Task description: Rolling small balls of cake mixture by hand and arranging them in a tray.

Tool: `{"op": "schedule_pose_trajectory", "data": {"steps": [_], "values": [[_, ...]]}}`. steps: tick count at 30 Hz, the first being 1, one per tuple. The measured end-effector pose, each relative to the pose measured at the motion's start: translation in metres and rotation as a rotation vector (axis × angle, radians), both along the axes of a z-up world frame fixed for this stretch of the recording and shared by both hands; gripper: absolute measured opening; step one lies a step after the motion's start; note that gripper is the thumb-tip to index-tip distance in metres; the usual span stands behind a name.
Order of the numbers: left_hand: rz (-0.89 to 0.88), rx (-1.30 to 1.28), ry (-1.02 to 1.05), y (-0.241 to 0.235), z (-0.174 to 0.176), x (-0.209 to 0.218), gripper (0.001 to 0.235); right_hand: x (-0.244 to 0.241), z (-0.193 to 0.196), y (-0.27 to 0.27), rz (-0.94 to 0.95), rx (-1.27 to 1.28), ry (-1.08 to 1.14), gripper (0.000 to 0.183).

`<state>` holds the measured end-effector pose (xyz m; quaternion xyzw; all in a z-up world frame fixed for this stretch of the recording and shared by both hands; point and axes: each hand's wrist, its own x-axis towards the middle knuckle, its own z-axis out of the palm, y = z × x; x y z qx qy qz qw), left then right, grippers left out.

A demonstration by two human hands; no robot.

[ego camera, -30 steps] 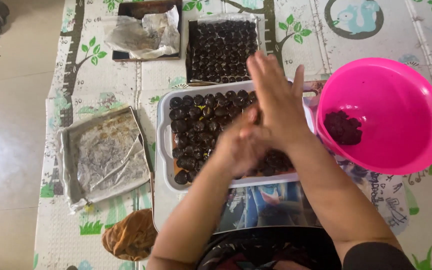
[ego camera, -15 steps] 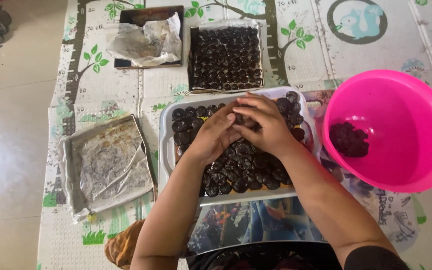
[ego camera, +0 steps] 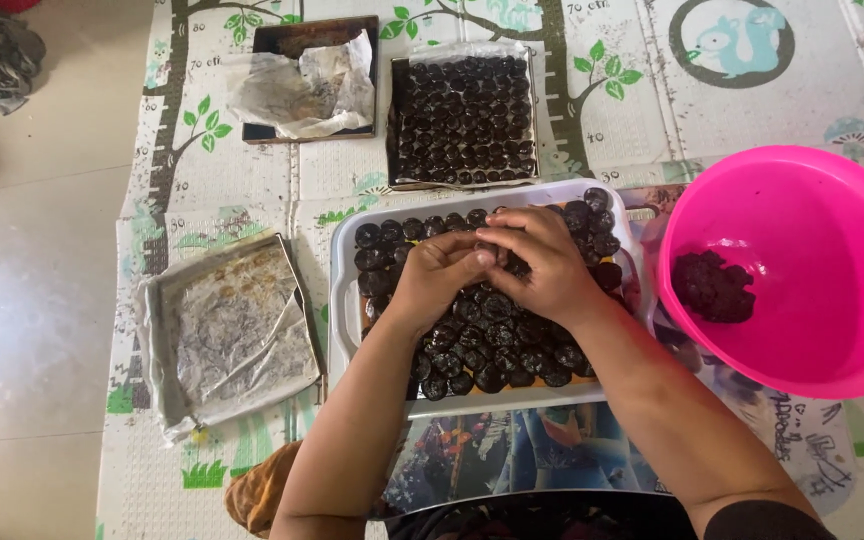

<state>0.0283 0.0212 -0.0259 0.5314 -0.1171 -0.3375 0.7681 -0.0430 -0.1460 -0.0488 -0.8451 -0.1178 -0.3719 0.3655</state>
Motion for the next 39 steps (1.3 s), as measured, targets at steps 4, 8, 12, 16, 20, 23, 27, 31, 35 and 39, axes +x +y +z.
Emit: {"op": "schedule_pose_trajectory", "data": {"steps": [4,8,12,16,20,23,27,31,35,39], "values": [[0.019,0.029,-0.106,0.001,-0.004,0.001,0.032,-0.001,0.01,0.0,0.042,0.037,-0.026,0.054],[0.048,0.027,-0.116,0.0,0.003,-0.003,0.034,0.0,0.011,0.0,0.027,0.008,-0.076,0.04],[0.069,0.002,-0.171,-0.002,0.006,-0.001,0.037,0.0,0.017,0.0,0.026,0.076,-0.082,0.044],[0.042,0.014,-0.185,0.002,-0.007,0.006,0.035,-0.002,0.024,0.001,-0.001,-0.037,-0.123,0.028],[0.021,0.056,-0.249,0.006,-0.01,0.01,0.028,0.0,0.014,-0.003,-0.121,-0.275,-0.14,0.015],[0.059,0.063,-0.227,0.009,0.007,0.006,0.029,-0.002,-0.021,-0.017,-0.08,-0.113,-0.09,0.008],[0.166,-0.061,-0.124,0.012,0.016,0.007,0.038,-0.034,0.067,0.004,-0.012,0.458,0.012,0.023],[0.053,0.002,-0.173,0.003,0.011,0.004,0.038,-0.079,0.121,-0.008,-0.044,0.421,-0.162,0.018],[0.054,0.26,-0.332,0.004,0.023,0.001,0.034,-0.153,0.098,-0.066,-0.467,0.277,-0.163,0.034],[0.021,0.311,-0.451,0.004,0.014,0.0,0.035,-0.198,0.071,-0.123,-0.78,-0.233,0.122,0.025]]}}
